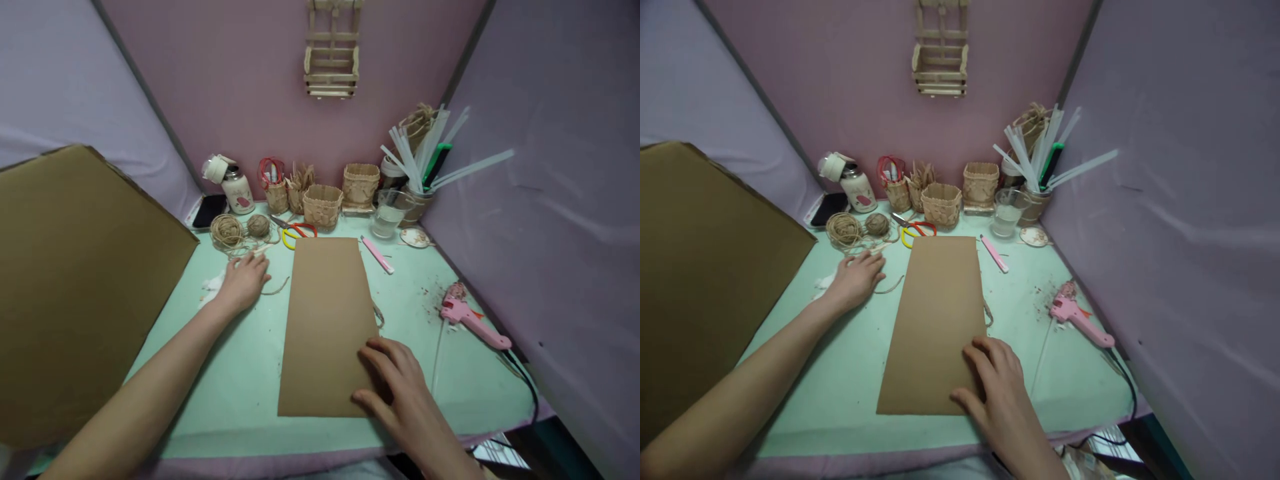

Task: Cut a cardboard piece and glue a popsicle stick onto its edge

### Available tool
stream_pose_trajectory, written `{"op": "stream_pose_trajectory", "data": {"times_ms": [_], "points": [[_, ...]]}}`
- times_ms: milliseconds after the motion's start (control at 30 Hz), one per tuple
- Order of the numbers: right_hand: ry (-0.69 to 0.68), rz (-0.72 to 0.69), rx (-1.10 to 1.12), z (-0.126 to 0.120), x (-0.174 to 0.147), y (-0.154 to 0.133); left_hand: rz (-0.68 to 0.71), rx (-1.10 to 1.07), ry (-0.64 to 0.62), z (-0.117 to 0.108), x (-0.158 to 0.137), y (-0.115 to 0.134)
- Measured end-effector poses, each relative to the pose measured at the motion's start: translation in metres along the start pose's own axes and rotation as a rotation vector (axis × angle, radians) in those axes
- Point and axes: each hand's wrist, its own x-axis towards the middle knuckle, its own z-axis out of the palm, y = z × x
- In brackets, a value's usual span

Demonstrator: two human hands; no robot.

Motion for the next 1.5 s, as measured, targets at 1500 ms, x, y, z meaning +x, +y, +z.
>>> {"op": "stream_pose_trajectory", "data": {"times_ms": [1500], "points": [[0.378,0.884,1.607,-0.062,0.105,-0.013,-0.722,-1.654,-0.201,-0.011,-0.029,0.089]]}}
